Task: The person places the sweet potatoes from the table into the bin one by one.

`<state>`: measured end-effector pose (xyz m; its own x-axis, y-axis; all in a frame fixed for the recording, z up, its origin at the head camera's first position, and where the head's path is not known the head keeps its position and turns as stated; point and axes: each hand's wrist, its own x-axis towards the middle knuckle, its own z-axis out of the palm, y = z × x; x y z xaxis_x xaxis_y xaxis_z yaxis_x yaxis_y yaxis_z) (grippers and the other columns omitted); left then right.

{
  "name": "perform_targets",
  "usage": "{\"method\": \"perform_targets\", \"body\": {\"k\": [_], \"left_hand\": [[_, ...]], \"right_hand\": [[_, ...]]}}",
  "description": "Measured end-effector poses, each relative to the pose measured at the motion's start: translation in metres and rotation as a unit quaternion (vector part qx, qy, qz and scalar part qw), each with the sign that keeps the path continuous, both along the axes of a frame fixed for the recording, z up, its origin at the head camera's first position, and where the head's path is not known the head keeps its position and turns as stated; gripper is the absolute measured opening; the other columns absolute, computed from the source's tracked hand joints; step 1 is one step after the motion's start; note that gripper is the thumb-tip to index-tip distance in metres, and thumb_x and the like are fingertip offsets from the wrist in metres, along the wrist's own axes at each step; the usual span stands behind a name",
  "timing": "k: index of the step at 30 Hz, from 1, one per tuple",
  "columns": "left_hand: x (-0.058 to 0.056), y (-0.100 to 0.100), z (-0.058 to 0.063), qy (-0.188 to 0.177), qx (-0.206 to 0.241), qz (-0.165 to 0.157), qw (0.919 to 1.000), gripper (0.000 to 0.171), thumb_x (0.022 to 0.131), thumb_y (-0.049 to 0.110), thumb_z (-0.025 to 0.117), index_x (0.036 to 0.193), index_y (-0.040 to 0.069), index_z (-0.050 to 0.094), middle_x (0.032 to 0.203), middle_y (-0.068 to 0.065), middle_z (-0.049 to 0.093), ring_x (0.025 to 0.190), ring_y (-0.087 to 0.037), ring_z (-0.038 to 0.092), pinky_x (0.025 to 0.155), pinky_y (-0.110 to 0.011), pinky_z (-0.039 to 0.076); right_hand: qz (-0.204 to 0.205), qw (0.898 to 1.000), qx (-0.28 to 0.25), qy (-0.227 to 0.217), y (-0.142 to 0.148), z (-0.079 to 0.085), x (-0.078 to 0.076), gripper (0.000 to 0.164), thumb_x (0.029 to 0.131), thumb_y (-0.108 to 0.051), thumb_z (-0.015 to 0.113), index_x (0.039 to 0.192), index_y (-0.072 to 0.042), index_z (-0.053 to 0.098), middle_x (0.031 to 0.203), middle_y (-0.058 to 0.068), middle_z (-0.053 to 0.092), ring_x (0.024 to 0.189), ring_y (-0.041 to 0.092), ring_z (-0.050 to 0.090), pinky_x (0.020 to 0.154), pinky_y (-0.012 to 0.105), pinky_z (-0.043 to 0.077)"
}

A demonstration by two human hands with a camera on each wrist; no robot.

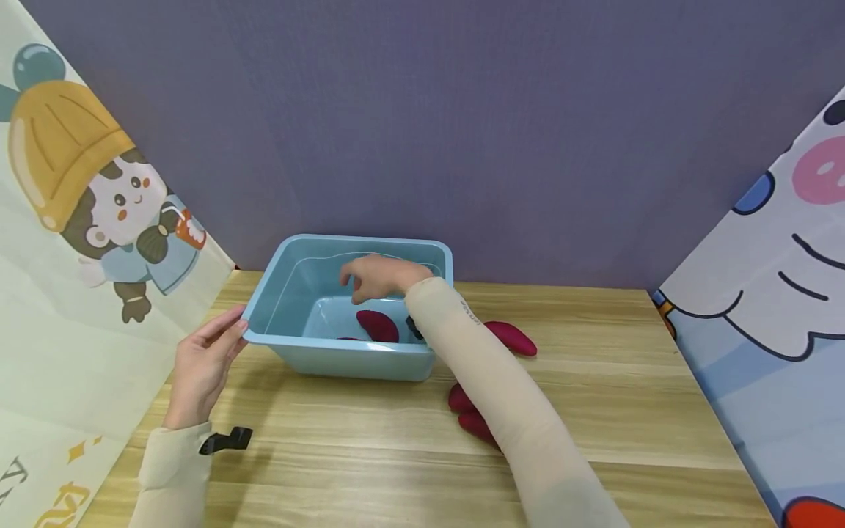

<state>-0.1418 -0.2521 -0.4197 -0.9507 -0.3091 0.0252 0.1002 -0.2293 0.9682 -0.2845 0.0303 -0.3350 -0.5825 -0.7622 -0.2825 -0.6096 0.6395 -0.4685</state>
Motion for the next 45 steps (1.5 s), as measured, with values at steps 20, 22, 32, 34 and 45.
{"method": "perform_targets", "body": {"k": [20,22,32,34,45], "left_hand": [[-0.001,0.002,0.002,0.0,-0.006,-0.002,1.0,0.046,0.09,0.008,0.075,0.131,-0.01,0.06,0.115,-0.006,0.069,0.099,-0.015,0.068,0.086,-0.027,0.056],[-0.001,0.002,0.002,-0.001,-0.006,-0.002,1.0,0.046,0.091,0.008,0.075,0.131,-0.01,0.06,0.115,-0.006,0.069,0.1,-0.015,0.068,0.086,-0.027,0.056],[0.001,0.002,0.002,-0.009,-0.01,0.002,0.9999,0.049,0.091,0.009,0.075,0.133,-0.01,0.058,0.116,-0.006,0.068,0.1,-0.014,0.067,0.086,-0.026,0.056],[0.001,0.002,0.002,-0.01,-0.01,0.003,0.9999,0.049,0.091,0.009,0.075,0.133,-0.01,0.058,0.117,-0.007,0.067,0.1,-0.014,0.067,0.087,-0.026,0.056],[0.001,0.002,-0.002,-0.012,-0.011,0.006,0.9999,0.046,0.091,0.01,0.075,0.132,-0.007,0.061,0.118,-0.006,0.067,0.099,-0.014,0.067,0.086,-0.026,0.056]], "right_hand": [[-0.02,0.987,-0.095,0.131,0.115,0.056,0.081,0.047,0.097,-0.021,0.07,0.141,-0.012,0.055,0.128,-0.002,0.061,0.106,0.013,0.06,0.089,0.034,0.052],[-0.032,0.984,-0.103,0.14,0.129,0.05,0.088,0.048,0.097,-0.02,0.07,0.142,-0.011,0.054,0.129,-0.002,0.06,0.104,0.015,0.06,0.087,0.034,0.053],[-0.113,0.962,-0.172,0.178,0.195,-0.006,0.106,0.051,0.093,-0.014,0.074,0.139,-0.005,0.055,0.117,0.009,0.067,0.103,0.027,0.065,0.085,0.048,0.056],[-0.143,0.958,-0.179,0.173,0.207,-0.02,0.106,0.049,0.094,-0.015,0.073,0.139,-0.005,0.055,0.117,0.009,0.067,0.102,0.028,0.065,0.084,0.05,0.056],[-0.252,0.932,-0.235,0.112,0.268,-0.112,0.091,0.056,0.098,-0.011,0.068,0.148,-0.002,0.044,0.128,0.024,0.058,0.106,0.045,0.061,0.086,0.06,0.051]]}}
